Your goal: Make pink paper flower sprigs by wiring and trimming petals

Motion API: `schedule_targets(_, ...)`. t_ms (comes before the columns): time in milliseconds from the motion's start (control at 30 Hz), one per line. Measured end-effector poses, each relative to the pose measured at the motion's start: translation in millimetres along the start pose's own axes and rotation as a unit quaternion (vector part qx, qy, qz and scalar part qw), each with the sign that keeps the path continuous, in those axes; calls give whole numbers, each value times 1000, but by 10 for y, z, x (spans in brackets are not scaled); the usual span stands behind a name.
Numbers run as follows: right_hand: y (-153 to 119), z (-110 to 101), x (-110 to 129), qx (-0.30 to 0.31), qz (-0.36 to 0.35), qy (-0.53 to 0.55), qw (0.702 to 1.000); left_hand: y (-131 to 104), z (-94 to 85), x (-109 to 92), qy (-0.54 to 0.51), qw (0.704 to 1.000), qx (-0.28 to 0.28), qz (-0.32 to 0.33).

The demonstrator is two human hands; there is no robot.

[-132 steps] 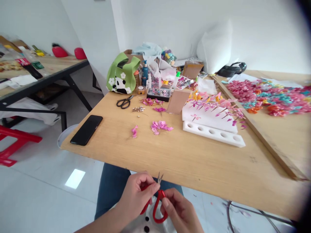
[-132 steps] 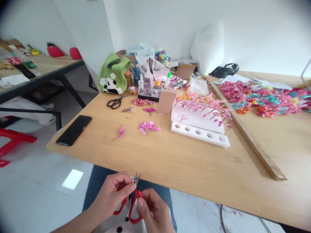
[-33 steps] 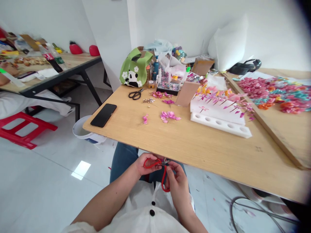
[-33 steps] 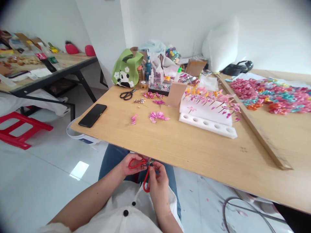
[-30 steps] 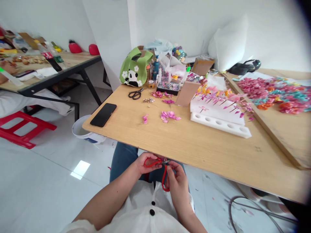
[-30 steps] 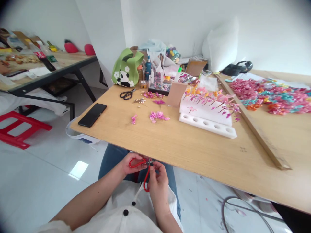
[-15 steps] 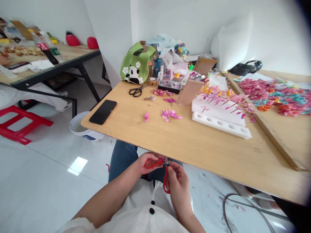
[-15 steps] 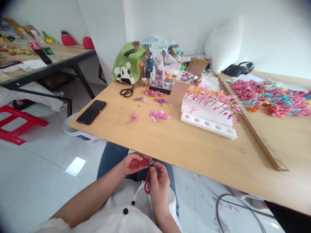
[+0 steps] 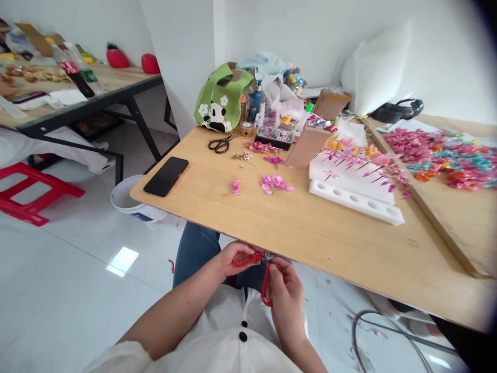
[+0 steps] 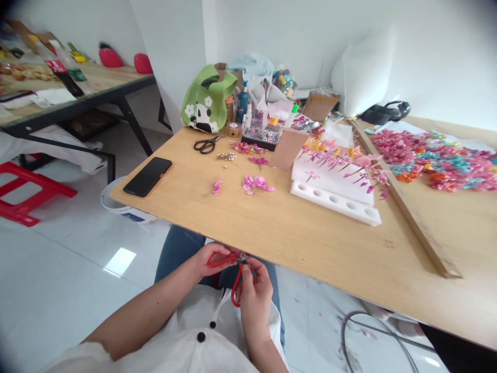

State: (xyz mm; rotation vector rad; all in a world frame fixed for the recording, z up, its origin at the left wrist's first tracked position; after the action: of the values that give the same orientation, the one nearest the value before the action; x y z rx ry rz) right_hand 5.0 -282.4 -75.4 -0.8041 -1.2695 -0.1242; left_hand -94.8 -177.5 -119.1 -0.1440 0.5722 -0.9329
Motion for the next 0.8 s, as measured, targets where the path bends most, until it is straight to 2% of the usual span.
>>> schedule_targets(567,-40,-49,15,17,4,-13,1000,-70,26,23,21,1000,-14,2)
schedule_targets(800,18,-186,-29,78,32,-54,995,-284,25,12,46,998,-29,15)
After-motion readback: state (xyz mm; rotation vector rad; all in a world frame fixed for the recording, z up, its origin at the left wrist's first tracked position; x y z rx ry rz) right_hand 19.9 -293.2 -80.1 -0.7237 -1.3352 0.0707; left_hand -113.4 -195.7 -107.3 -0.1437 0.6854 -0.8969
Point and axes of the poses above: each hand's wrist, its own y-axis towards the middle knuckle, its own z-axis out of the palm, x = y × z, the point moved 1 cm from there along y, towards the middle knuckle, and after that the axes turned 7 degrees about z, right-handed, at the moved point
